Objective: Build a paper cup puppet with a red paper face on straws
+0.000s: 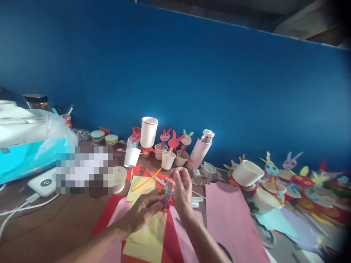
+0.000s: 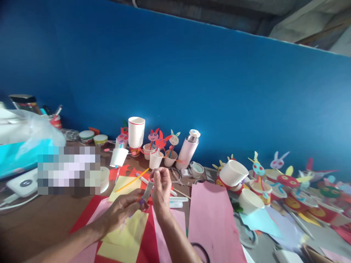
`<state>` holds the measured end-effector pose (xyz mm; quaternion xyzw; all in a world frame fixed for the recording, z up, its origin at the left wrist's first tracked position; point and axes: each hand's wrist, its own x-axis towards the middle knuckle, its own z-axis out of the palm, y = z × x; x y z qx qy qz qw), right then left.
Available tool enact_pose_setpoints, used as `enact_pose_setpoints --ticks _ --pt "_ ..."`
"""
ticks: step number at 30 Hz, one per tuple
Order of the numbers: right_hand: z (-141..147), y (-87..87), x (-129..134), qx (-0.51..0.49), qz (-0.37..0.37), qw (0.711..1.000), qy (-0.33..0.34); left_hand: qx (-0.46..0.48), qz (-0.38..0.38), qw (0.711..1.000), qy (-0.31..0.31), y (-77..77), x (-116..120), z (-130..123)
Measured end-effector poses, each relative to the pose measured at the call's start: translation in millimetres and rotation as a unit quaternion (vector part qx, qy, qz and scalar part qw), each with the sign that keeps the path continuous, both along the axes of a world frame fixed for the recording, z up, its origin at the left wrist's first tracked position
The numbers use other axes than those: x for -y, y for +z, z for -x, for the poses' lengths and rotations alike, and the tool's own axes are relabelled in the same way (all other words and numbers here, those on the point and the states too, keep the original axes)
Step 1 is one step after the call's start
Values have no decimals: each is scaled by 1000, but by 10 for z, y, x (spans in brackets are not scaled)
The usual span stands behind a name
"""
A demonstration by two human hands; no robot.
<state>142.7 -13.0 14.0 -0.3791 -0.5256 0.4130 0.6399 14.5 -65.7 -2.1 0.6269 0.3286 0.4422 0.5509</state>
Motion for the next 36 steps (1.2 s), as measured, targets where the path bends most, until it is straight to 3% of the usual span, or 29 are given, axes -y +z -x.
enact_pose_setpoints --ticks 10,16,22,30,36 --pt "-22 -15 -39 -27 30 999 11 -16 -14 1000 15 3 13 -31" --pt "-82 54 -44 -16 17 1000 -15 -6 62 998 31 48 57 -28" --pt "-164 94 -101 -19 -17 1000 -14 9 75 995 72 108 -8 51" --pt "-247 164 -109 1 -28 994 107 30 123 986 104 -73 -151 118" --pt "-213 123 -65 117 28 970 210 7 137 985 106 -84 -178 114"
